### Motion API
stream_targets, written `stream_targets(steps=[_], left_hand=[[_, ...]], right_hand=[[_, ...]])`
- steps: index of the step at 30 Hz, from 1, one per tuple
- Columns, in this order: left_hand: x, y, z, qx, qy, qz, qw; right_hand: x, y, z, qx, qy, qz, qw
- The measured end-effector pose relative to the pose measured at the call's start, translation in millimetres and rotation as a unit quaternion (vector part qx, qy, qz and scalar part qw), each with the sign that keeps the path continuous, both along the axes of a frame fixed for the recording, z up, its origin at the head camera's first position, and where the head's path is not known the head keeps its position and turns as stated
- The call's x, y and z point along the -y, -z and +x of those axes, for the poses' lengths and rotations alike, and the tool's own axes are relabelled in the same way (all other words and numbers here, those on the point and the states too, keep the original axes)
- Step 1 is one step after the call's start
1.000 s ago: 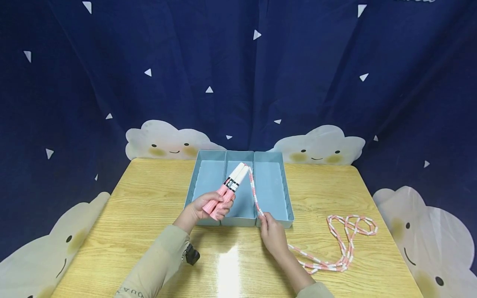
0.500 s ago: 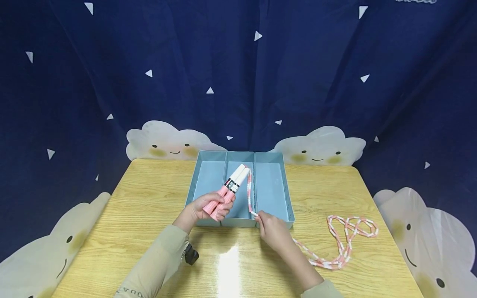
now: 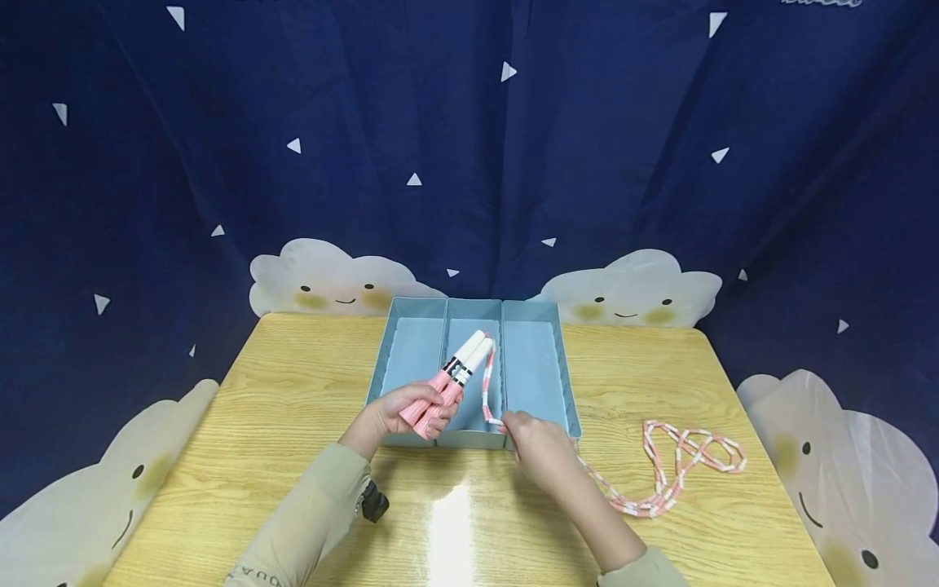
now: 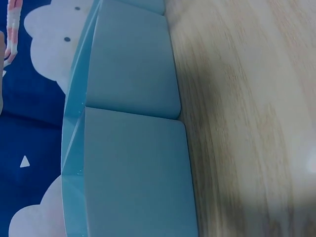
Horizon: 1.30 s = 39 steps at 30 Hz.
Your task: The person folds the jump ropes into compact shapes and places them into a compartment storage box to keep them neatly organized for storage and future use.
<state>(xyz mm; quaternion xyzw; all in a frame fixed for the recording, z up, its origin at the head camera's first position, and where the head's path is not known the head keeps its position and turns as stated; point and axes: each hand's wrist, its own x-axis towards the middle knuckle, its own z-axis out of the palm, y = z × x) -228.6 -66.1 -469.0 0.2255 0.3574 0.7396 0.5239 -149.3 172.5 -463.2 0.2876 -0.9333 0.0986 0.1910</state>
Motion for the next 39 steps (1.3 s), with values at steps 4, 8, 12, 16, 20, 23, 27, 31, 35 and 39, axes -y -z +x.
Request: stream_targets(steps=[4,8,12,16,20,23,27,31,35,39], left_hand=[[-1,0.8,1.0,0.0,-0.001,-0.012,0.9999],[-1,1.4,1.8,0.003,0.004,-0.027,0.9996],[-1,1.5,2.5,-0.009,0.015,-0.044,0.9989],[-1,6.7,1.7,-0.029,0.021,-0.066,0.9972],[-3,16.8,-1.3,-0.036,0.019,-0.091,0.995],[-3,19.5,-2.2,-0.042,0.019,-0.11,0.9929],[-4,18.0,-1.7,-0.046,0.016,-0.136,0.9895],[-5,16.1,-1.0,-0.049,0.015,-0.16,0.9857],[-6,14.5,-0.7,-0.054,0.026,-0.185,0.9809],[-7,12.9,-0.4,-0.058,0.045,-0.199,0.9774]], right_hand=[[0,-4.2,-0.8,-0.004,-0.004,0.025,1.0],[0,-8.5,-2.1,-0.011,-0.009,0.04,0.999],[2,-13.2,-2.6,-0.01,-0.012,0.049,0.999],[4,-17.8,-2.6,-0.002,-0.012,0.057,0.998],[7,-21.2,-3.4,-0.002,-0.016,0.063,0.998],[9,-23.5,-4.4,0.006,-0.018,0.074,0.997],[10,-28.2,-5.2,0.022,-0.023,0.084,0.996],[13,-33.1,-6.4,0.036,-0.032,0.09,0.995],[15,-36.2,-8.9,0.049,-0.031,0.107,0.993],[17,-39.8,-11.6,0.068,-0.035,0.123,0.99]])
